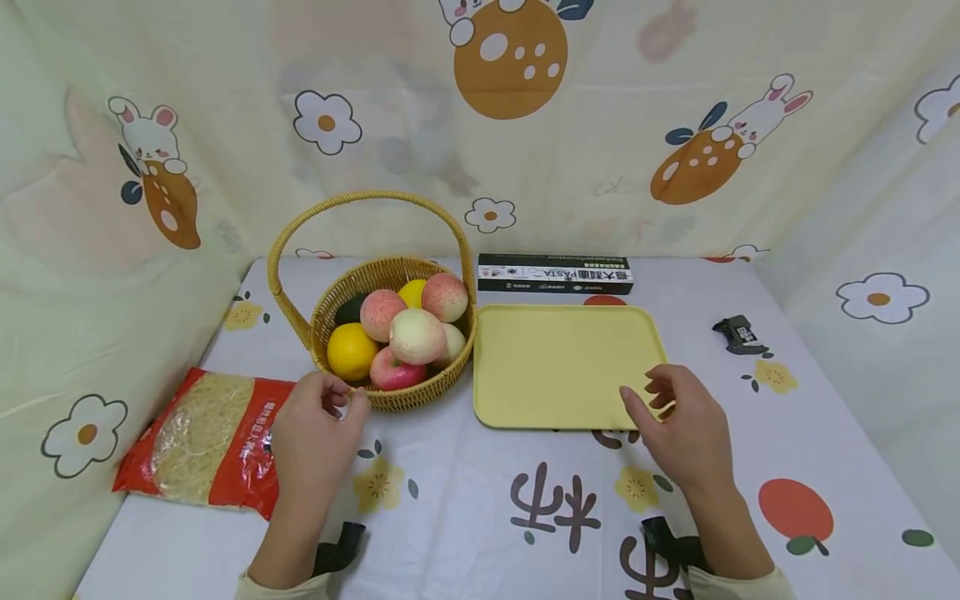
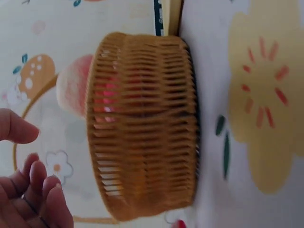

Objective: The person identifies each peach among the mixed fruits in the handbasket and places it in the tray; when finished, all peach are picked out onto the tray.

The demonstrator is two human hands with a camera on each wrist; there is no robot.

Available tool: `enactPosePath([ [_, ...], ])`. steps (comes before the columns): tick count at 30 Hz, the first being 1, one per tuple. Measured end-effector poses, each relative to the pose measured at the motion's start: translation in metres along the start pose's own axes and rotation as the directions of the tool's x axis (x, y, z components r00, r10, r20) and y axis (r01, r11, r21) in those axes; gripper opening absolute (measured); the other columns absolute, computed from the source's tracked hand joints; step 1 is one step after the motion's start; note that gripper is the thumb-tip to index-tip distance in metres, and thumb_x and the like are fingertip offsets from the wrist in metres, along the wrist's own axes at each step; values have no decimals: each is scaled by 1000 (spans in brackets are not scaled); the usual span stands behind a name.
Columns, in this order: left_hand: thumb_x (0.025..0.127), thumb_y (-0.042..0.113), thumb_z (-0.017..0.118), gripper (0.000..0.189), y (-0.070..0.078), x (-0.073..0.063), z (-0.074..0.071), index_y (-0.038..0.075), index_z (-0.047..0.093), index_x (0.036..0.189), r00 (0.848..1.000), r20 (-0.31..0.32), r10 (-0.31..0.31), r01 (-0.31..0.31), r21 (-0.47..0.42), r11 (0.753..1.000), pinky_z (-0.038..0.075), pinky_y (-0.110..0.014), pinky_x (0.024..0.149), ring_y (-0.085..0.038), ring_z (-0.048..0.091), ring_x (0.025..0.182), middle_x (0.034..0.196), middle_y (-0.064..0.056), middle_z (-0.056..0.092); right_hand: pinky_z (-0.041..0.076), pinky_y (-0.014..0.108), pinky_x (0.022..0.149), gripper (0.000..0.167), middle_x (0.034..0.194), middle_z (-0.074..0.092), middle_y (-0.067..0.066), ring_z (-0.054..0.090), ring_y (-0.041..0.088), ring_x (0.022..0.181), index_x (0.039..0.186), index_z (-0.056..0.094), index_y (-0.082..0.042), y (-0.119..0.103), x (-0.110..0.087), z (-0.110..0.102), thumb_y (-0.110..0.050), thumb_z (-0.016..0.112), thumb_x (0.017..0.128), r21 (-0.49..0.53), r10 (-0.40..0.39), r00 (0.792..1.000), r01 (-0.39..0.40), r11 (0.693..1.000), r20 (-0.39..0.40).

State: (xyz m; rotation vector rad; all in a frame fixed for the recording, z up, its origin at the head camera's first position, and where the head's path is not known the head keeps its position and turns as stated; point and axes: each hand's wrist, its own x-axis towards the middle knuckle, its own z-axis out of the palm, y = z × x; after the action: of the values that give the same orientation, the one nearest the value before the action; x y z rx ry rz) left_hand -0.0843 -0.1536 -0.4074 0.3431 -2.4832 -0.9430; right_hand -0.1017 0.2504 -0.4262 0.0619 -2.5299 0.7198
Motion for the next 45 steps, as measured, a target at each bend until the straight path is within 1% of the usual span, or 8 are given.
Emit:
enactPosePath([
  [6,93,23,76,41,-12,9,-2,5,53,123,962,73,-262,272,-216,938,49,-13,74,-22,56,97,113,-12,62,51,13,69,48,104,73,15,70,28,86,128,64,-2,11,0,1,-27,81,91,53,68,997,-70,996,40],
  [11,100,26,71,59,-17,15,-1,12,38,147,883,239,-404,469,-432,770,59,-12,77,-21,56,116,145,-11,50,51,11,68,53,107,74,17,71,30,87,135,62,-5,11,0,2,-28,82,92,91,99,993,-106,990,71],
  [17,105,25,58,74,-23,14,8,27,17,166,811,419,-409,583,-638,503,60,-39,104,-22,46,146,174,1,24,50,10,67,57,109,74,18,71,31,87,138,61,-5,14,-1,4,-28,83,91,119,104,991,-113,986,83],
  [24,107,20,49,74,-29,14,16,39,13,169,803,488,-343,592,-721,360,51,-60,112,-23,28,161,178,8,13,48,5,72,59,112,74,17,69,30,96,141,59,-6,14,-2,5,-31,82,93,167,151,982,-169,971,112],
  [28,106,18,52,77,-33,16,21,43,13,168,786,511,-349,613,-721,324,51,-63,111,-23,26,162,178,10,13,47,4,74,61,116,73,14,66,25,103,144,57,-8,14,-3,6,-35,80,94,183,186,973,-209,961,137],
  [35,103,9,56,83,-36,22,29,44,17,167,778,484,-401,614,-719,326,59,-56,102,-24,33,156,176,11,21,50,12,78,65,128,69,11,60,8,110,151,50,-14,15,-1,5,-39,76,97,287,224,945,-289,914,239],
  [40,102,7,57,83,-34,23,29,42,20,167,770,479,-421,620,-716,320,62,-51,98,-23,35,154,175,10,24,62,17,79,66,138,59,12,62,8,115,155,44,-12,14,5,0,-24,76,98,464,175,932,-313,829,317],
  [45,102,6,56,82,-33,22,29,44,22,167,766,478,-429,622,-720,308,62,-49,98,-23,35,155,175,10,25,59,15,86,72,146,55,8,57,11,125,156,42,-15,-1,19,-4,-19,80,95,509,89,930,-274,816,358],
])
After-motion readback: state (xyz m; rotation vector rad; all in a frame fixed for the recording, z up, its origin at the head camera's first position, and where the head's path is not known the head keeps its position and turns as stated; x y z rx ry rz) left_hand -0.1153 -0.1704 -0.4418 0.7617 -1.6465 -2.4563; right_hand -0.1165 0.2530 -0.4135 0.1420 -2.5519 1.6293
